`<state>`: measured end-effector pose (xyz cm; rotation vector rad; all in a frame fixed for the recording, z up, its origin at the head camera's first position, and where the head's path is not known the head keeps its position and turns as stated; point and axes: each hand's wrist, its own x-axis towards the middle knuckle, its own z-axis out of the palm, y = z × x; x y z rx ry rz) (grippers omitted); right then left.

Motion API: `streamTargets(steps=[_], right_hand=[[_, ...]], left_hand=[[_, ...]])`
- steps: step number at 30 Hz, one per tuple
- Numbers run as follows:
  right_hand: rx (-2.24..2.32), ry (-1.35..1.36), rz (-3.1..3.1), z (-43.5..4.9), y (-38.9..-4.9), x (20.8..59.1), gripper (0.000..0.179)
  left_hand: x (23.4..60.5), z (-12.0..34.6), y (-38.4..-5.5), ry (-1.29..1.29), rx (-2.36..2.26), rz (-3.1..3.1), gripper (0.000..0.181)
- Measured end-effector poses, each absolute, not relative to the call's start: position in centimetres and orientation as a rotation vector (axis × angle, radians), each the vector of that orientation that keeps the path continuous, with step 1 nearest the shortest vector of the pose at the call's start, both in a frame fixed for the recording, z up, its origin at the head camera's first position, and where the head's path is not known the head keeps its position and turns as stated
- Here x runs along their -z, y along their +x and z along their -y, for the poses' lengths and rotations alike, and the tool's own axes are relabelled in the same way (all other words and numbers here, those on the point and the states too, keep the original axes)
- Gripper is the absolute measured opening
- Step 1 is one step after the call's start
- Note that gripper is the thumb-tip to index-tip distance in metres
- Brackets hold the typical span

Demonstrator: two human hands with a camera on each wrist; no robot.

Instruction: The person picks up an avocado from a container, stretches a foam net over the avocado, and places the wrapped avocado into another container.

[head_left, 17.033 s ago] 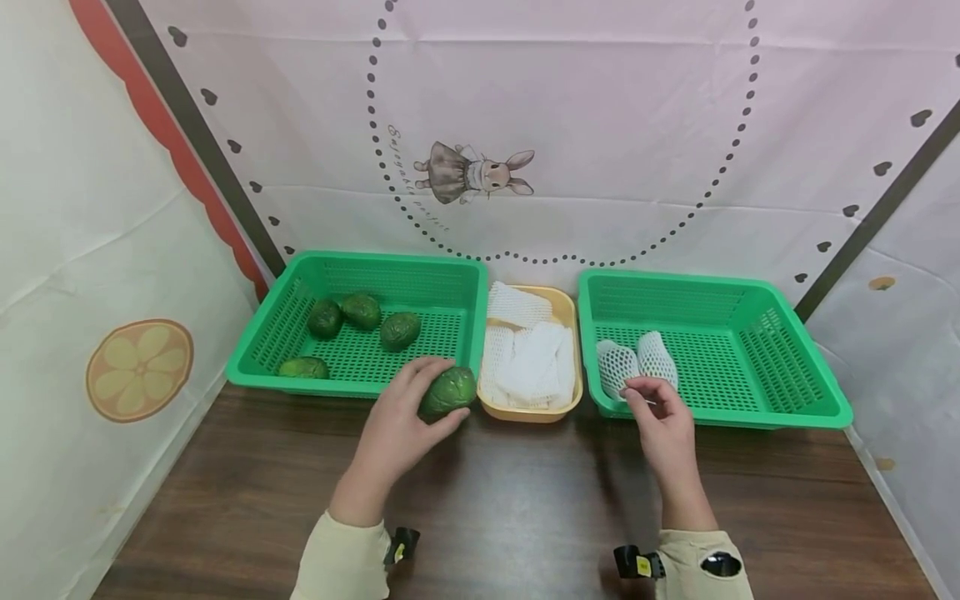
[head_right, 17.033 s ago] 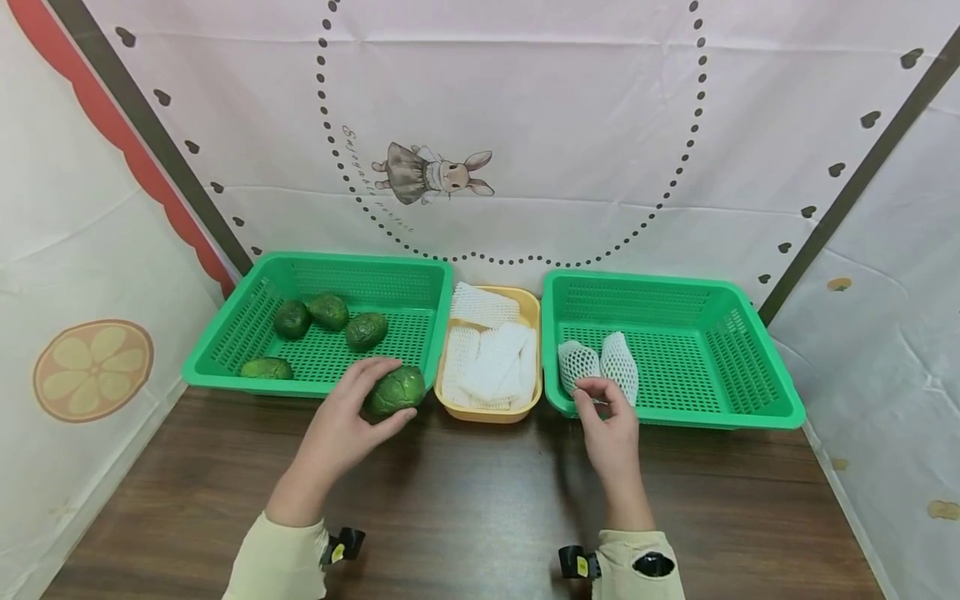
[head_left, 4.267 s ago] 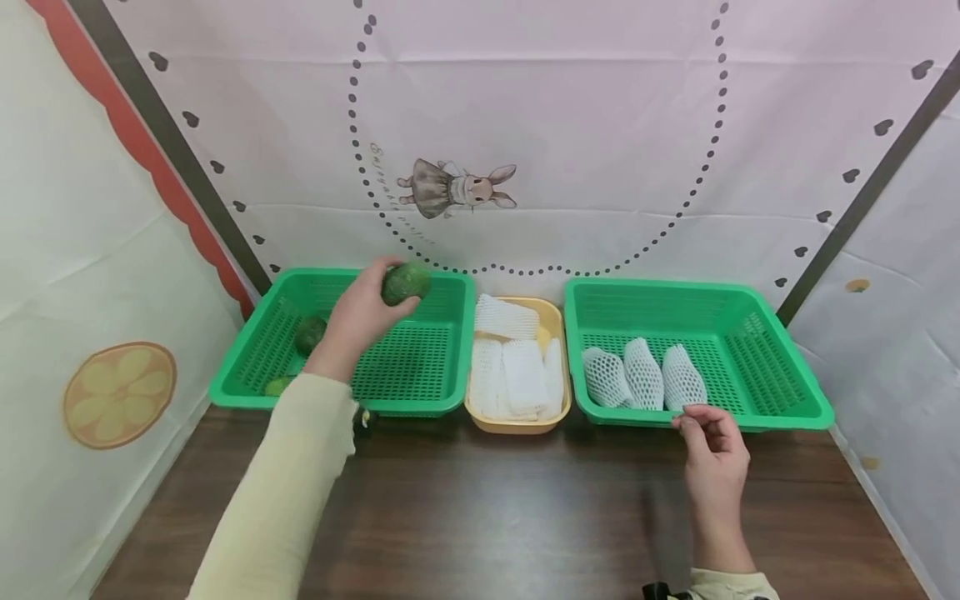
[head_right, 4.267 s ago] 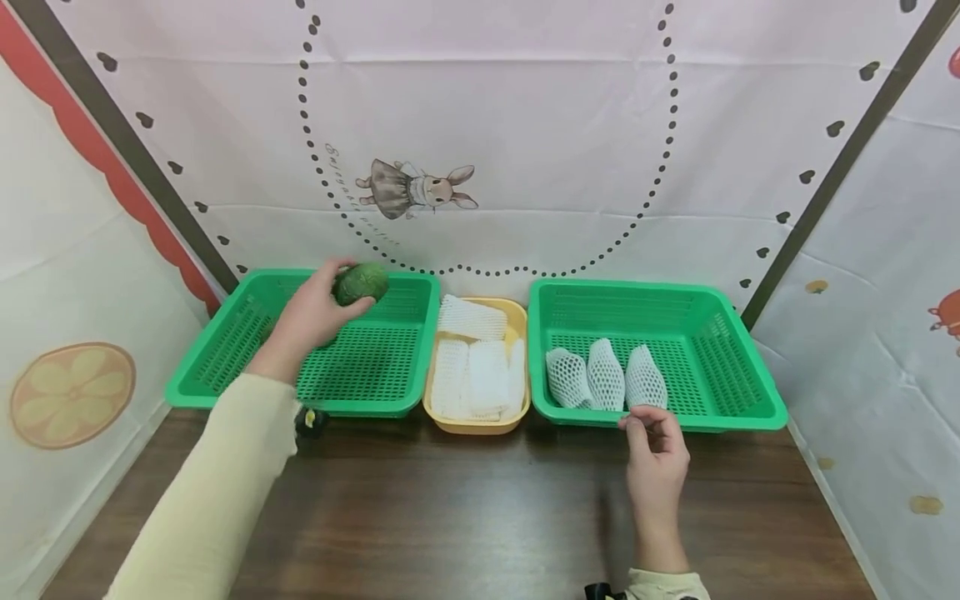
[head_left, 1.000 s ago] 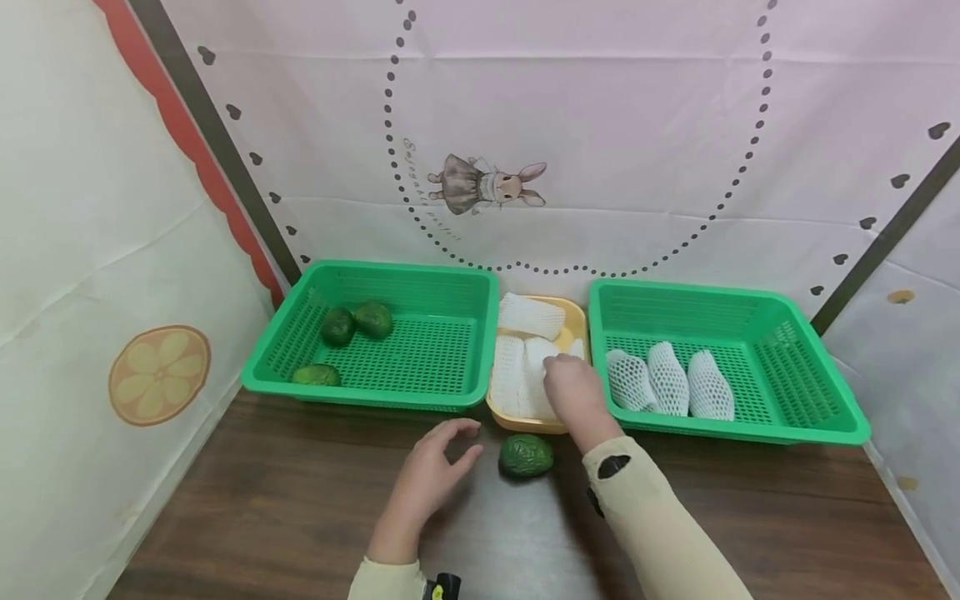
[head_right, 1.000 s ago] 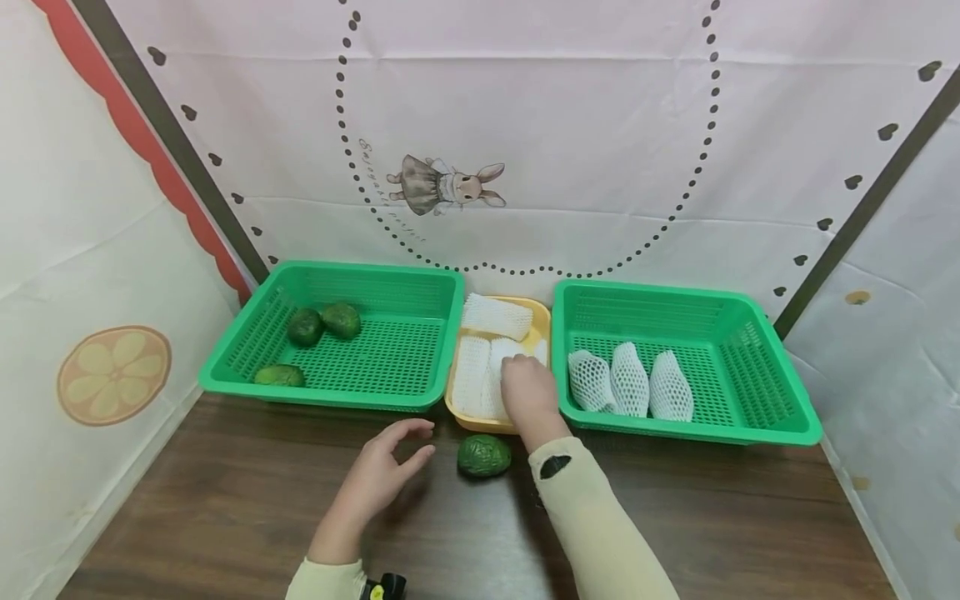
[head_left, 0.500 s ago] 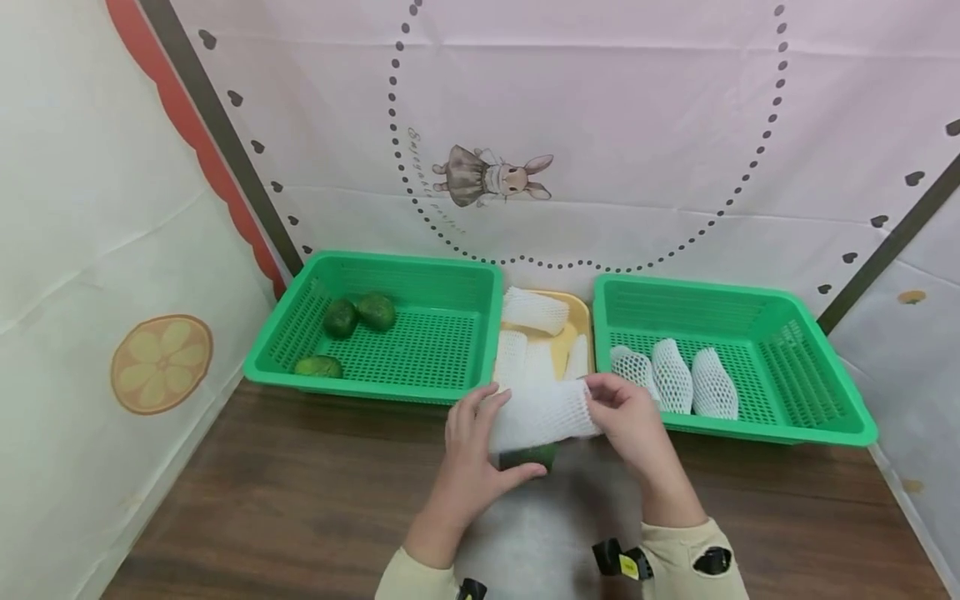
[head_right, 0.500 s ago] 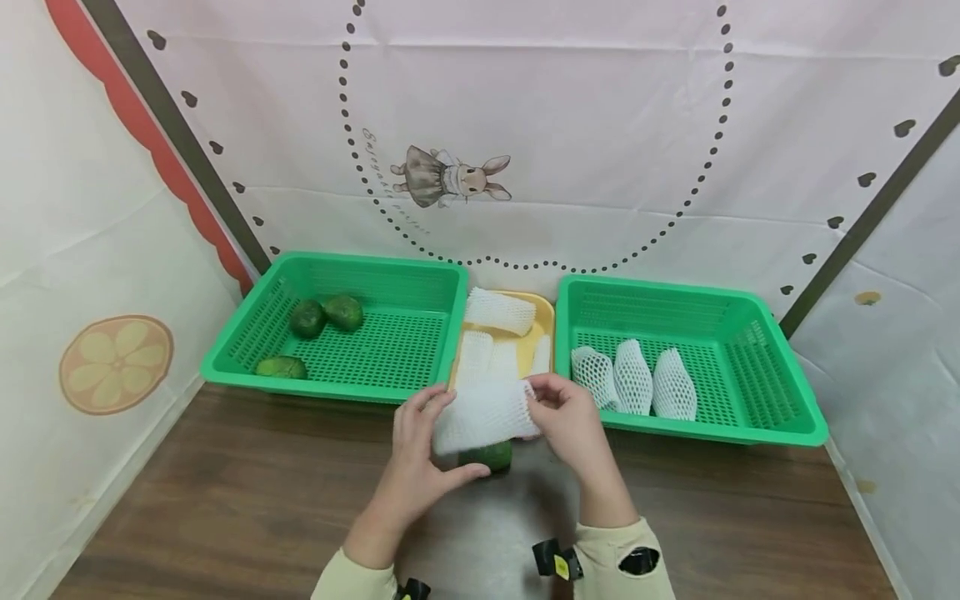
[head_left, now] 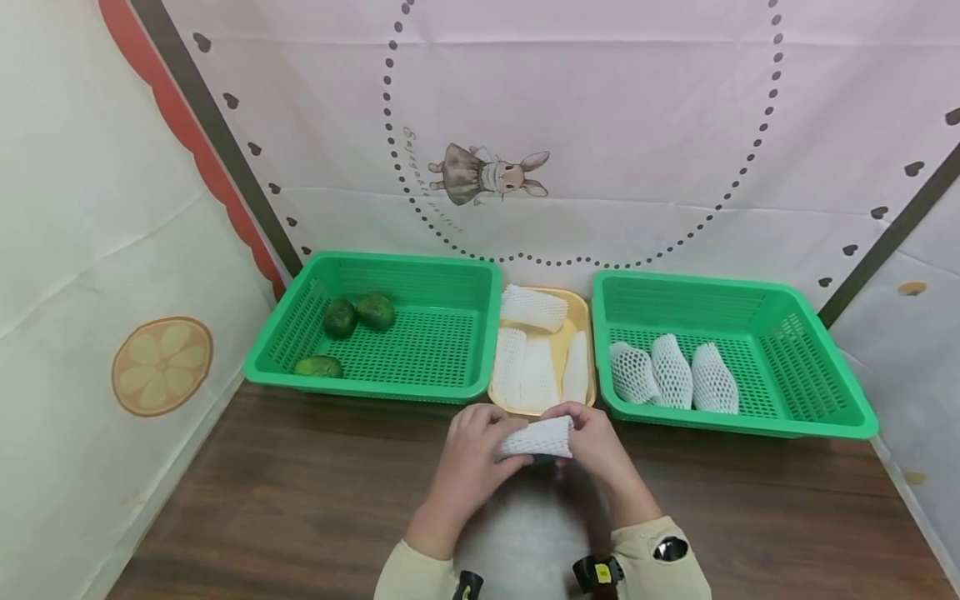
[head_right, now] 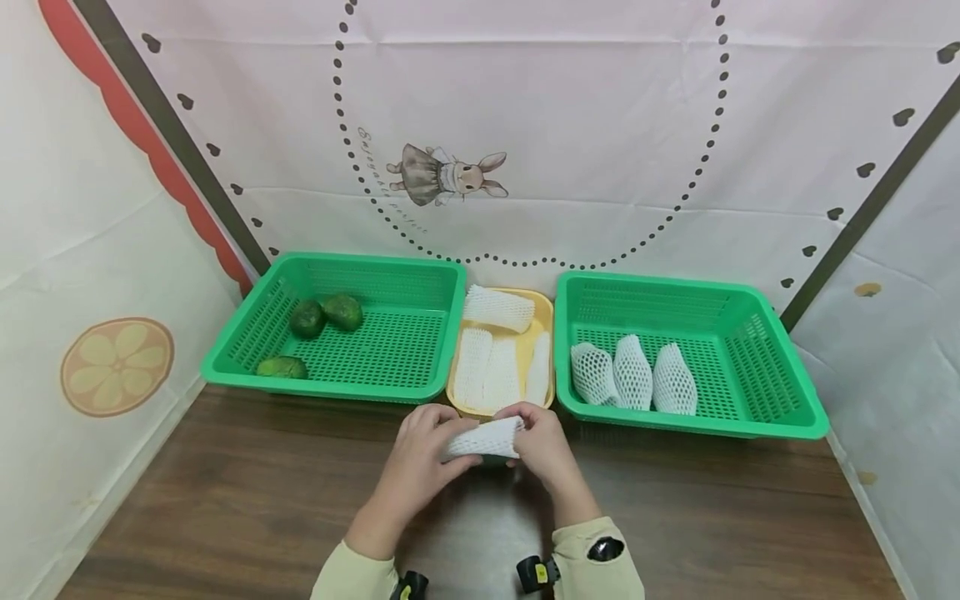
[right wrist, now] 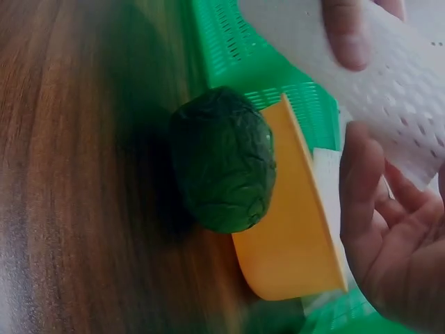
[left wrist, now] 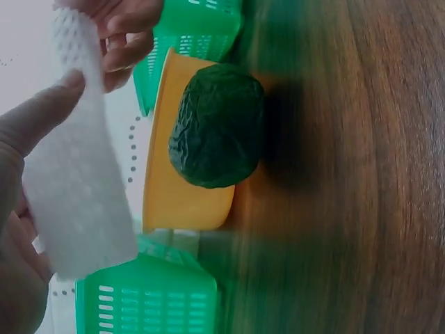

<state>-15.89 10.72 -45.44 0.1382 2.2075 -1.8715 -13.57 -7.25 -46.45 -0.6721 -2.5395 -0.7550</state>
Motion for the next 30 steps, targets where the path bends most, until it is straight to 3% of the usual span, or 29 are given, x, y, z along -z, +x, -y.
streamTargets(steps=[4,10,20,24,30], right_hand=[[1.863,0.189,-2.293,-10.5,-16.0,45.6,0.018],[1.831,0.179,-2.345,-10.7,-16.0,45.9,0.012],[1.700,-0.305,-2.357,-11.2,-15.1,48.2,0.034],[1.544,-0.288,-2.508,-10.6,-15.1,49.6,0.051],[1.503,-0.173,-2.582,-10.6,-14.7,49.8,0.051]], left_hand=[[46.2,8.2,-13.5,-0.670,0.819,2.474,0.022],[45.9,10.1,-13.2,-0.598,0.961,2.450,0.026],[46.0,13.2,-13.1,-0.260,1.035,2.682,0.023],[46.4,13.6,-13.2,-0.268,1.017,2.733,0.024],[46.8,13.4,-13.2,-0.282,0.977,2.754,0.032]])
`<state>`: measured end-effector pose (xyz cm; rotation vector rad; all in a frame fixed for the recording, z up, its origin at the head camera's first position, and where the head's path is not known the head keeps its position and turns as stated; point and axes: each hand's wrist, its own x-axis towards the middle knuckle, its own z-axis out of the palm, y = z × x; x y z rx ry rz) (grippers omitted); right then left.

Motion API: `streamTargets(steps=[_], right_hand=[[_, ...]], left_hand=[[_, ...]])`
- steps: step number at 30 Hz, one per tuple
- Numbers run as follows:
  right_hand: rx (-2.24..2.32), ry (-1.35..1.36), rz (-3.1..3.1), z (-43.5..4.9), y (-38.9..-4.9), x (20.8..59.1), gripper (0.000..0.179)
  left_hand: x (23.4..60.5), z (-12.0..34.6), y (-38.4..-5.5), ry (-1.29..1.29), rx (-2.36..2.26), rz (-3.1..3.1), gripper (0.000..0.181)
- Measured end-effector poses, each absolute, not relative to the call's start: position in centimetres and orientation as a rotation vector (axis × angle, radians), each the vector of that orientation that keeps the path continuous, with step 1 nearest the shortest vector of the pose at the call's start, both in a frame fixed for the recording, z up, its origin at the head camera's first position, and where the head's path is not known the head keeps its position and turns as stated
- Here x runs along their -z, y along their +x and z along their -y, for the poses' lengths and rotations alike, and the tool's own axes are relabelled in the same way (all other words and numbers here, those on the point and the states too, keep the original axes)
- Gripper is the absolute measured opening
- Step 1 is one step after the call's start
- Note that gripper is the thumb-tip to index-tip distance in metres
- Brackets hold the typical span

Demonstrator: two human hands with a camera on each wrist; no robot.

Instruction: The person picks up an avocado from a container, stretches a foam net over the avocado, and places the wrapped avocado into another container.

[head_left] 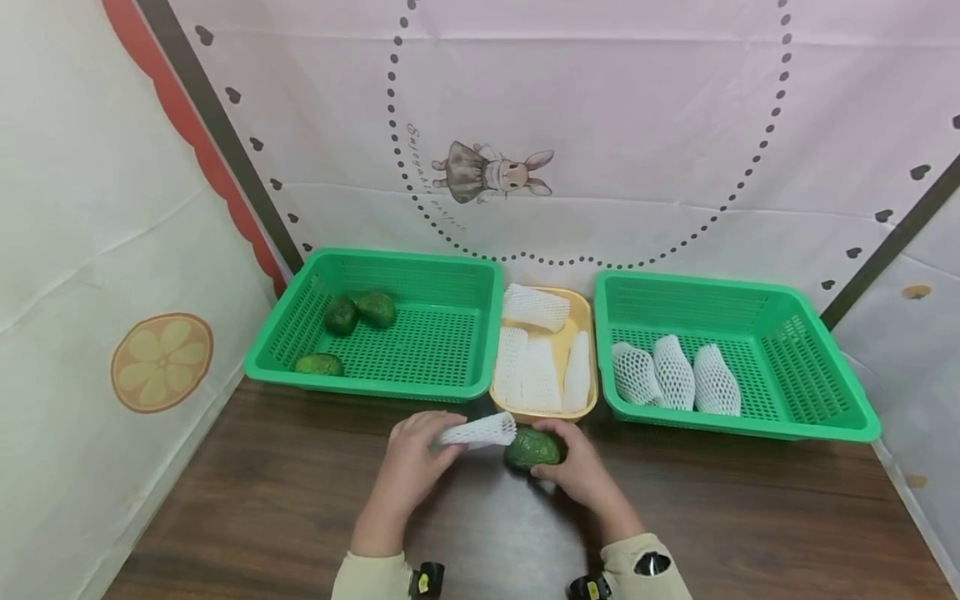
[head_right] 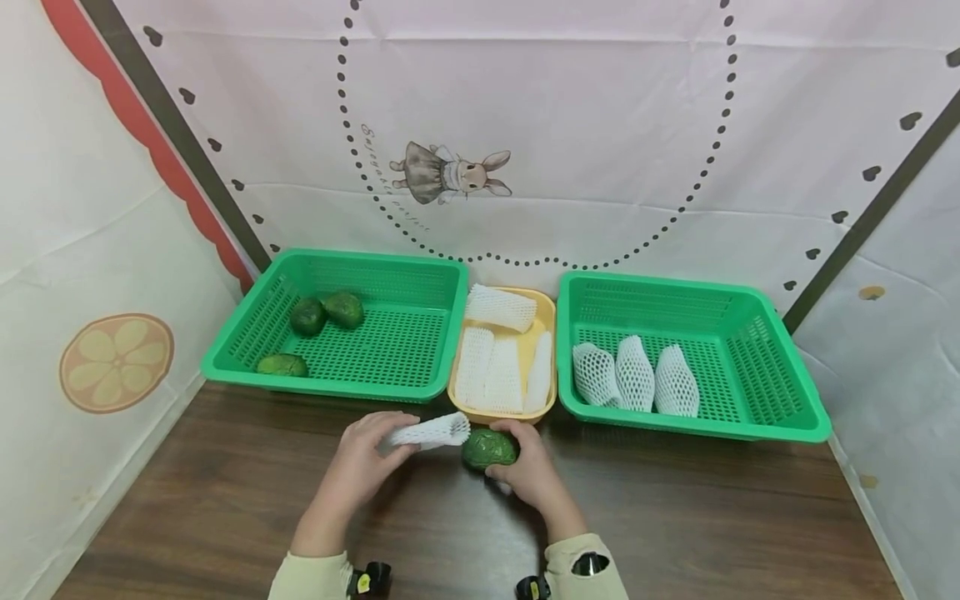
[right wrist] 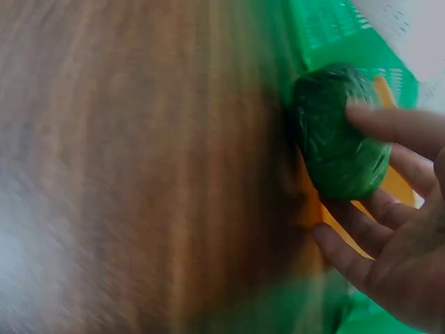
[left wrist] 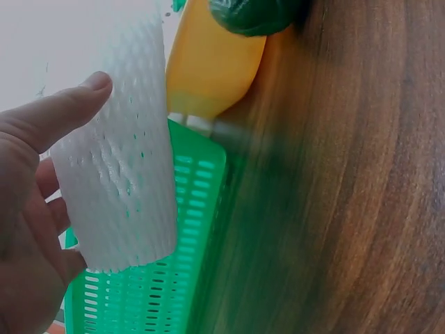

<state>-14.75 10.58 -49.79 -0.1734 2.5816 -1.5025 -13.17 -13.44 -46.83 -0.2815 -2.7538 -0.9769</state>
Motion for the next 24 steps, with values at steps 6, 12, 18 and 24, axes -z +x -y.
streamTargets(steps=[6,12,18,24], right_hand=[[1.702,-0.114,-2.467,-12.6,-13.9,47.1,0.052],[1.937,-0.184,-2.272,-13.6,-13.7,46.2,0.057],[1.959,-0.274,-2.231,-13.5,-13.7,46.3,0.057],[1.926,-0.328,-2.244,-13.4,-13.6,46.2,0.056]], left_hand=[[47.1,13.3,-13.1,-0.290,0.971,2.750,0.038],[47.3,12.3,-13.2,-0.384,0.991,2.745,0.041],[47.2,10.8,-13.2,-0.540,0.937,2.720,0.041],[46.9,9.7,-13.1,-0.590,0.868,2.703,0.033]])
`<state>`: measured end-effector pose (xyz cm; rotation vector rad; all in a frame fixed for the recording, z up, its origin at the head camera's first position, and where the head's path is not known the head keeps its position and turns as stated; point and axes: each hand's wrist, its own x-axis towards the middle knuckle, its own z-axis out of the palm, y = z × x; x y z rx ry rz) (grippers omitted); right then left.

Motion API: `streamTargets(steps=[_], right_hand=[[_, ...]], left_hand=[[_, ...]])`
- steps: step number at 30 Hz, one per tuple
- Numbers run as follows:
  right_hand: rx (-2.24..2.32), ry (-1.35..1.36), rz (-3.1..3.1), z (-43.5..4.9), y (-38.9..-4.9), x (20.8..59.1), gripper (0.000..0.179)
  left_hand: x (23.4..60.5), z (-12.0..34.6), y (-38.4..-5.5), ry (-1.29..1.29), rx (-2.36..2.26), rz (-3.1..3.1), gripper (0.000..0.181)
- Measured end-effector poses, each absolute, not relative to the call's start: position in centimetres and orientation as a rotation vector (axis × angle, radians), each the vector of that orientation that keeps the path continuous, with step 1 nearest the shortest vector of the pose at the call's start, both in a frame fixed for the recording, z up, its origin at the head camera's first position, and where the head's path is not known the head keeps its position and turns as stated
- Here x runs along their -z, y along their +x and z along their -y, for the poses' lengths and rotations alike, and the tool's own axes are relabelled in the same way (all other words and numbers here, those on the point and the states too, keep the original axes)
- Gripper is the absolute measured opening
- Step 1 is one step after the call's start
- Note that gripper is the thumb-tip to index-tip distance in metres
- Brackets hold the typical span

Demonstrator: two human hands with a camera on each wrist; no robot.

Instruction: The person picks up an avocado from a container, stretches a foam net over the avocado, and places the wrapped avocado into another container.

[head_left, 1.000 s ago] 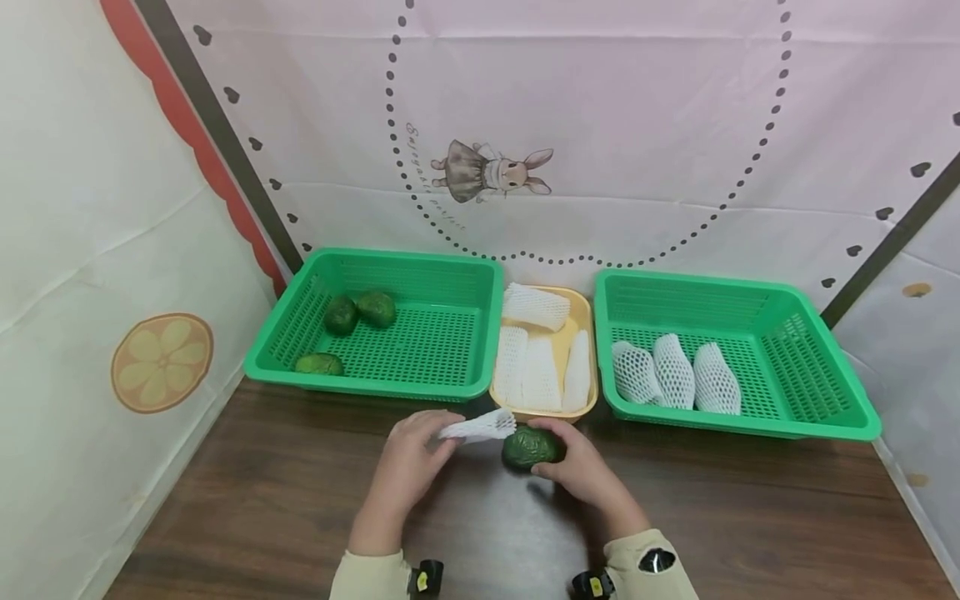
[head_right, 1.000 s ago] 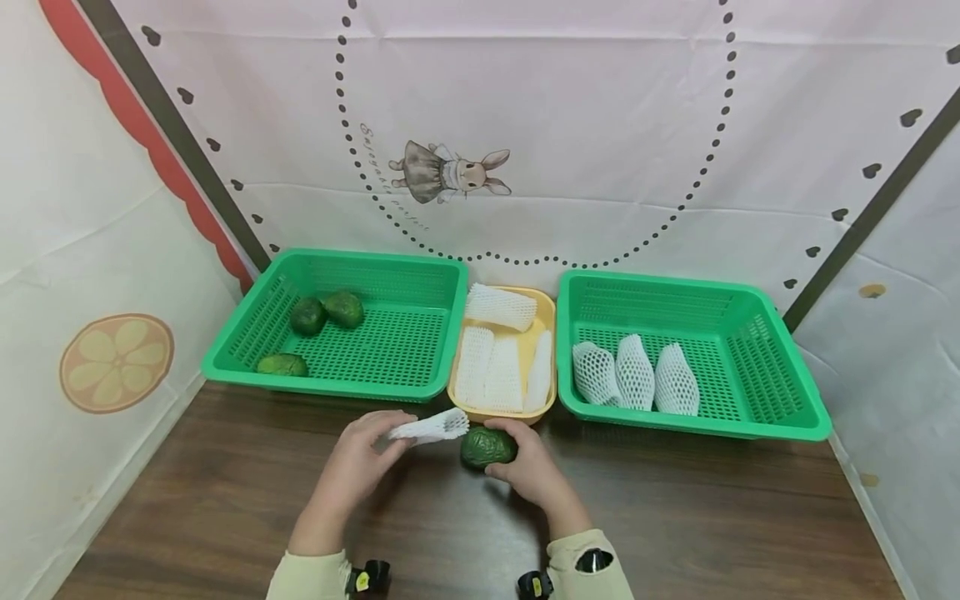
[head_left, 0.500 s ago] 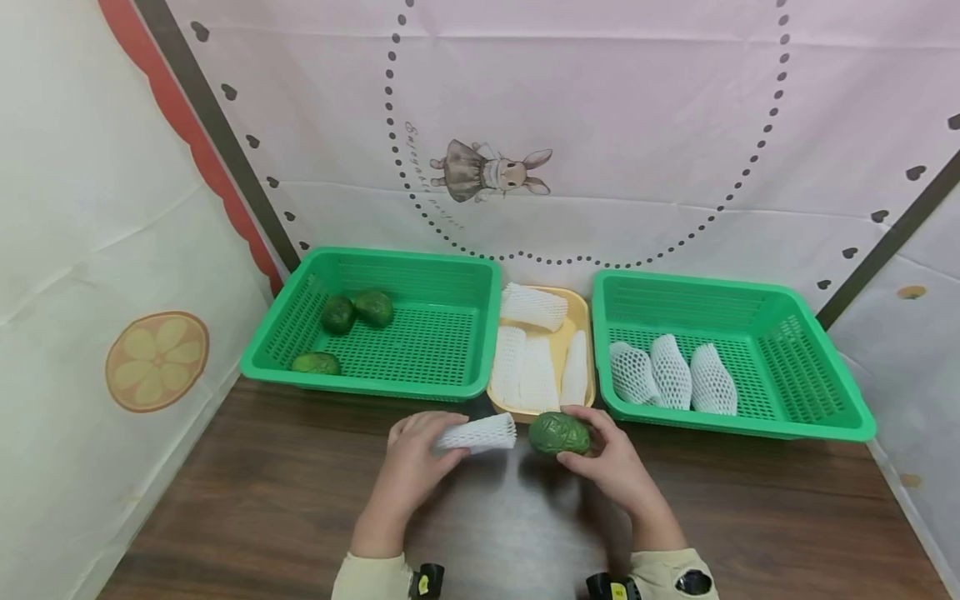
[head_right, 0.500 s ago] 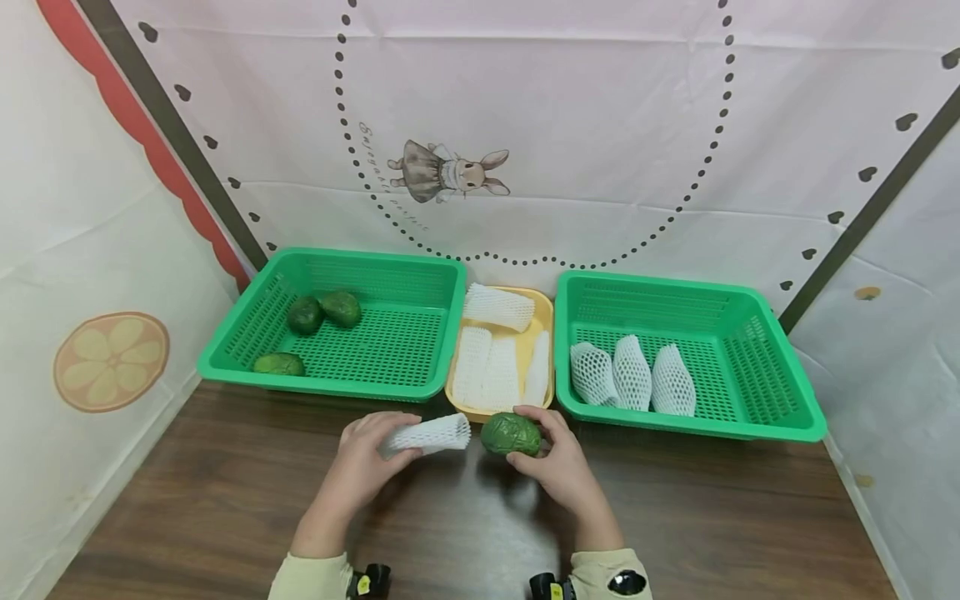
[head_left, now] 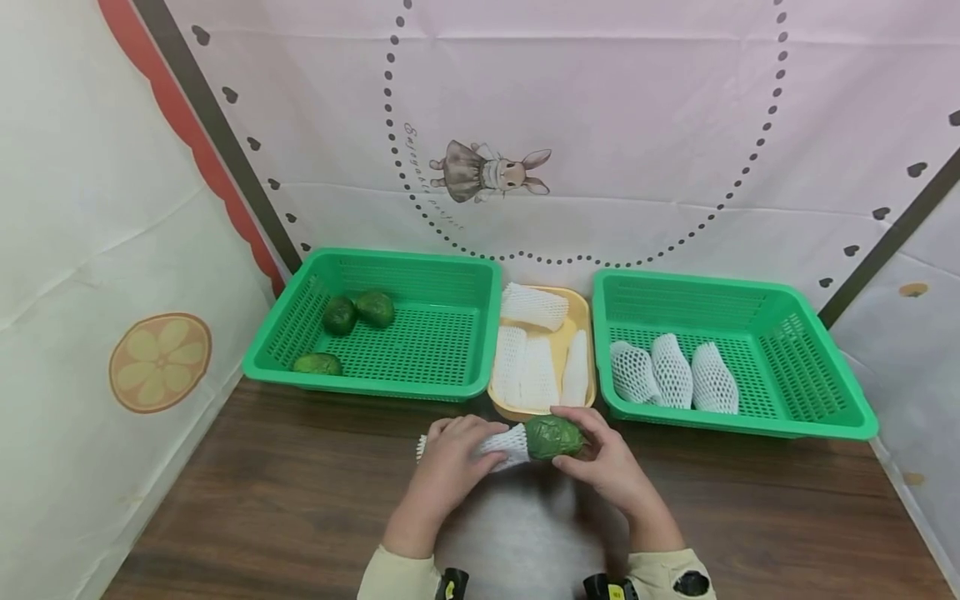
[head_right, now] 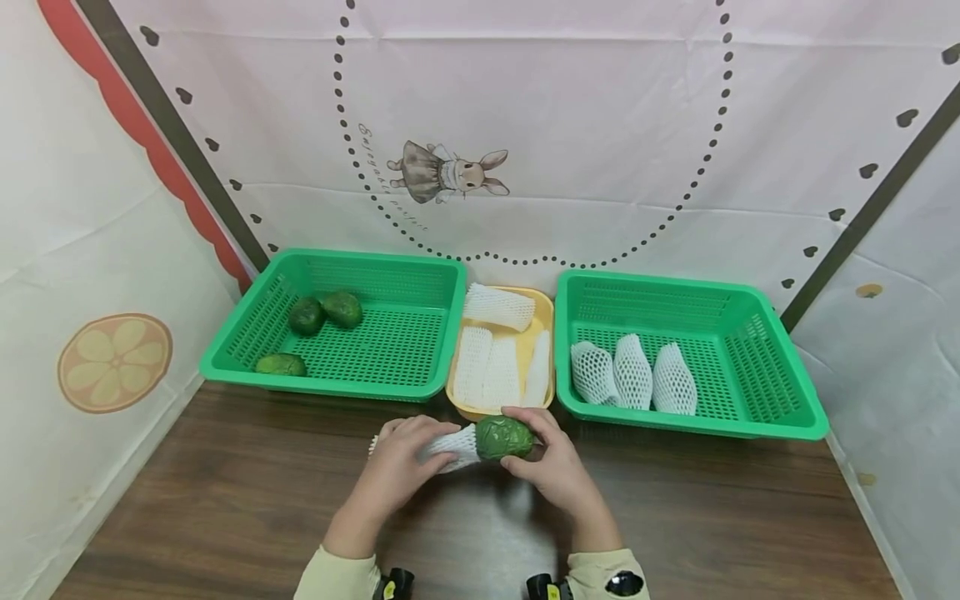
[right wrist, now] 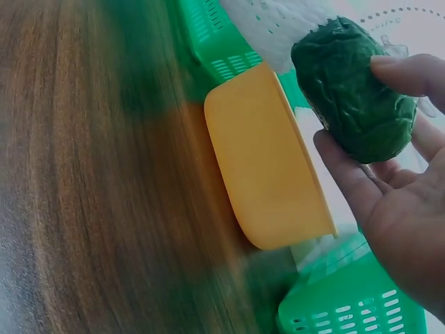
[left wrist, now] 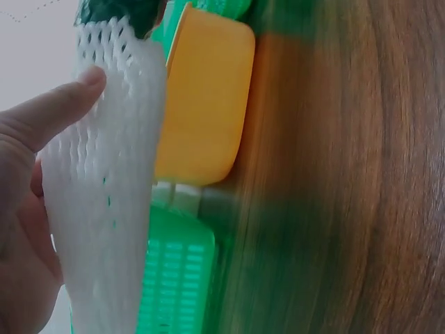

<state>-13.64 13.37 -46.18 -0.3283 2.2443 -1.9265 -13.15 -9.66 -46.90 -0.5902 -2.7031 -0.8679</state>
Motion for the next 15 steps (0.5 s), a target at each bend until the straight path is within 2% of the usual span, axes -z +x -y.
streamTargets(steps=[7,15], right_hand=[[2.068,-0.254,-2.095,-13.33,-13.56,45.83,0.059],[2.007,-0.276,-2.088,-13.02,-13.51,45.94,0.057]], left_hand=[[46.55,9.35,-13.16,-0.572,0.811,2.698,0.031],[46.20,9.22,-13.04,-0.464,1.065,2.619,0.030]])
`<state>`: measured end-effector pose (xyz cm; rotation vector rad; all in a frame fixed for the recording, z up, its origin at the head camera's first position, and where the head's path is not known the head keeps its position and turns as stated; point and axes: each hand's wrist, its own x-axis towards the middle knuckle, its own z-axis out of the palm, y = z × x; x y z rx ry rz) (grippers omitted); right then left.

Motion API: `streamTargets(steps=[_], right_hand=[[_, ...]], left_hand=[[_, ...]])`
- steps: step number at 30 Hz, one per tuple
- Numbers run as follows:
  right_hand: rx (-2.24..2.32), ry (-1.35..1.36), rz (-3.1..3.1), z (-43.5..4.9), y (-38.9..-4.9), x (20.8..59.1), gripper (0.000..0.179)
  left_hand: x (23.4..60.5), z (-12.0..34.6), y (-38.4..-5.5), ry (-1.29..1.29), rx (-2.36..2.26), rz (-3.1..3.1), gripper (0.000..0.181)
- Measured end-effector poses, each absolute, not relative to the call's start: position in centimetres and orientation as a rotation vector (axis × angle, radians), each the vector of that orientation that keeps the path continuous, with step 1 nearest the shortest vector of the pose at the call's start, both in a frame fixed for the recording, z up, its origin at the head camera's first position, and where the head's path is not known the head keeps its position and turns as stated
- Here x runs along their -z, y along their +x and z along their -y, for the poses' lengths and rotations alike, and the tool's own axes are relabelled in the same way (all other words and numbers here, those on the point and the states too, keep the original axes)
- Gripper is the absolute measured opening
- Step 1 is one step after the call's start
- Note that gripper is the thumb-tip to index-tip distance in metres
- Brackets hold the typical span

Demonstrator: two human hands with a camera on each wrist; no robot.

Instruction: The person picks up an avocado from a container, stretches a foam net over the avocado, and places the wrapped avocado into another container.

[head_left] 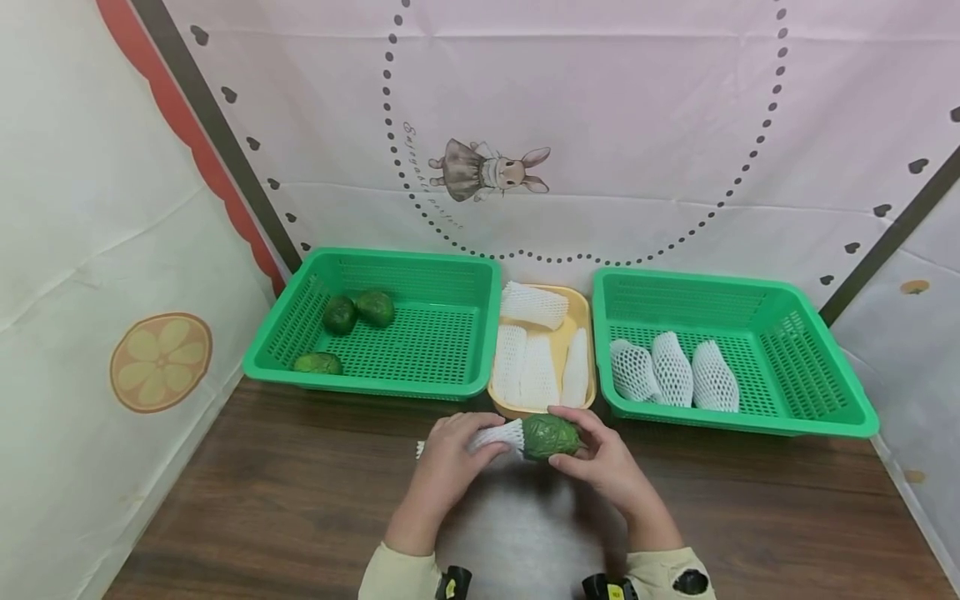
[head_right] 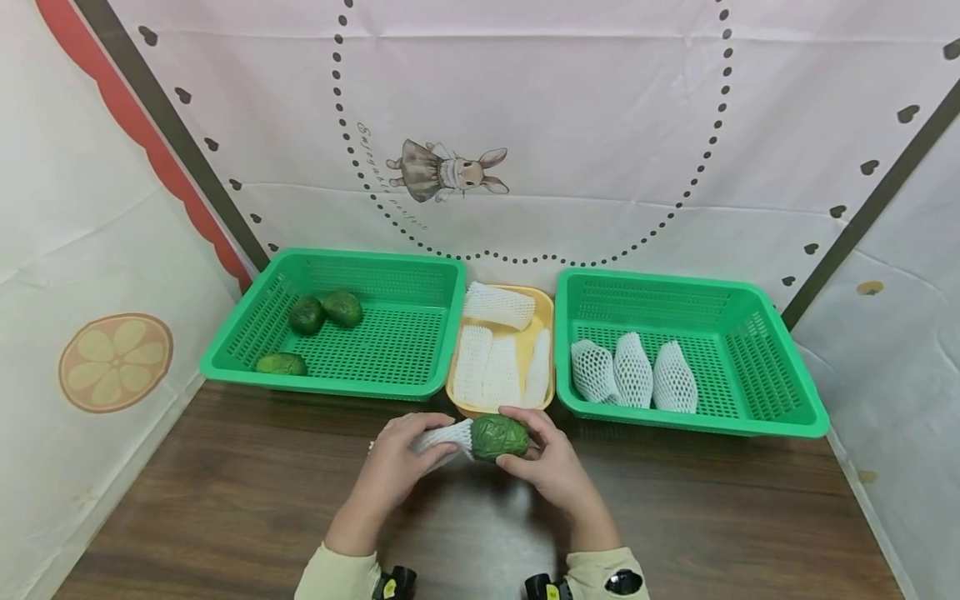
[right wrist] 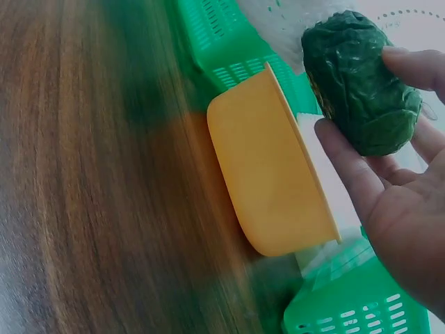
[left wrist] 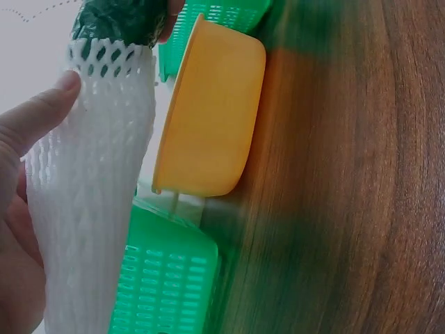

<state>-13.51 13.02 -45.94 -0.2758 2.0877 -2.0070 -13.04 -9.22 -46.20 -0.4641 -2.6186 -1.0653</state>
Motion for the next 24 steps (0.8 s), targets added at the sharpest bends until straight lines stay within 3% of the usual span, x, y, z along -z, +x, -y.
streamTargets(steps=[6,24], right_hand=[[1.988,-0.282,-2.105,-12.9,-13.4,45.9,0.057],[1.959,-0.254,-2.103,-13.1,-13.4,46.1,0.056]], left_hand=[[46.3,8.8,-12.9,-0.426,1.179,2.651,0.030],[46.4,7.8,-12.9,-0.744,0.942,2.623,0.065]])
